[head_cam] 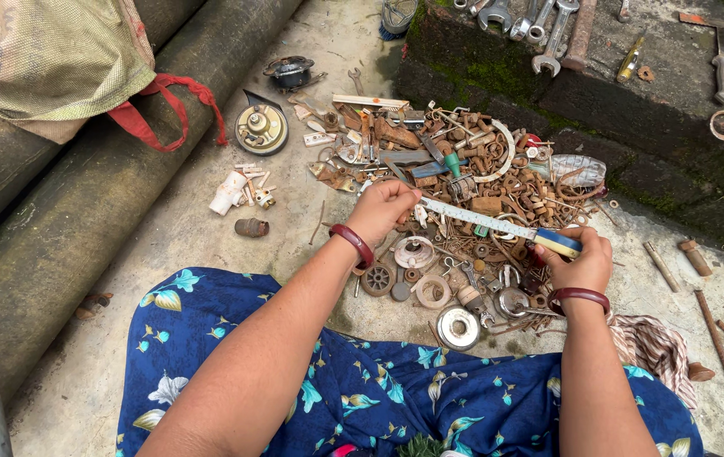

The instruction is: The person sorts through a pile of rusted scrap metal and various hardware parts by hand, picking up individual items and then measuring a long metal rod with a tape measure.

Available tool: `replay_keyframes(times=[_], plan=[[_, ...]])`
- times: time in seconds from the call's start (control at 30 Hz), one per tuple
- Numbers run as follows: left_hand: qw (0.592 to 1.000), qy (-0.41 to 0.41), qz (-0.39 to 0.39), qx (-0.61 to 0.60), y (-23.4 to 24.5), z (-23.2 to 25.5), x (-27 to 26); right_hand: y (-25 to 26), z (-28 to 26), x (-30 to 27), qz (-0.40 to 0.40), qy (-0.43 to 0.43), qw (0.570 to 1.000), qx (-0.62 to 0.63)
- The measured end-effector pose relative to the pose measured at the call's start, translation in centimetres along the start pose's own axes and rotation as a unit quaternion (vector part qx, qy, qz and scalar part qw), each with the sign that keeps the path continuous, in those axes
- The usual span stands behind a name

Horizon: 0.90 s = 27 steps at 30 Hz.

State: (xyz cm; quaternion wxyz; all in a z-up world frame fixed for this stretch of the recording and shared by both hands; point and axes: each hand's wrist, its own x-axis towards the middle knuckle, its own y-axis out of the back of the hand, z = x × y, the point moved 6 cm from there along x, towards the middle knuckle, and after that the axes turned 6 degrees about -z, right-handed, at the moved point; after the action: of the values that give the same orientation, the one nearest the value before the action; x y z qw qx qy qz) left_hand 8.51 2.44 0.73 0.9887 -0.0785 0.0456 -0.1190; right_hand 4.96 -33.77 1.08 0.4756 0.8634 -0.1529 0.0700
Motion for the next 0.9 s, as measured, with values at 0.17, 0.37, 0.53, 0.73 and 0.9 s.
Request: replay_keyframes(times=[0.17,0.37,0.53,0.73,0.9], plan=[[0.996,-0.028,0.085,0.030,3.5,0.8,0.0,0.7,3.2,0.1,0.084,-0.029,0.996,0.001],[0.999,-0.011,0.035,0.015,2.5,0.9,-0.1,-0.1,7.0,0.8,0.068,-0.141,0.987,0.034],[0.995,-0.049,-0.043,0.080,1.2,0.9,0.1,-1.7,5.6,1.3,0.056,-0.096,0.993,0.048],[0.991,-0.066,-0.038,0.107,1.2,0.5,-0.1,-3.4,4.6,1.4,0.029,-0.068,0.996,0.041],[0.984,-0.069,-0.007,0.163,0.8,0.7,-0.2,-3.4,3.9,1.8,-0.023,-0.073,0.997,0.018]])
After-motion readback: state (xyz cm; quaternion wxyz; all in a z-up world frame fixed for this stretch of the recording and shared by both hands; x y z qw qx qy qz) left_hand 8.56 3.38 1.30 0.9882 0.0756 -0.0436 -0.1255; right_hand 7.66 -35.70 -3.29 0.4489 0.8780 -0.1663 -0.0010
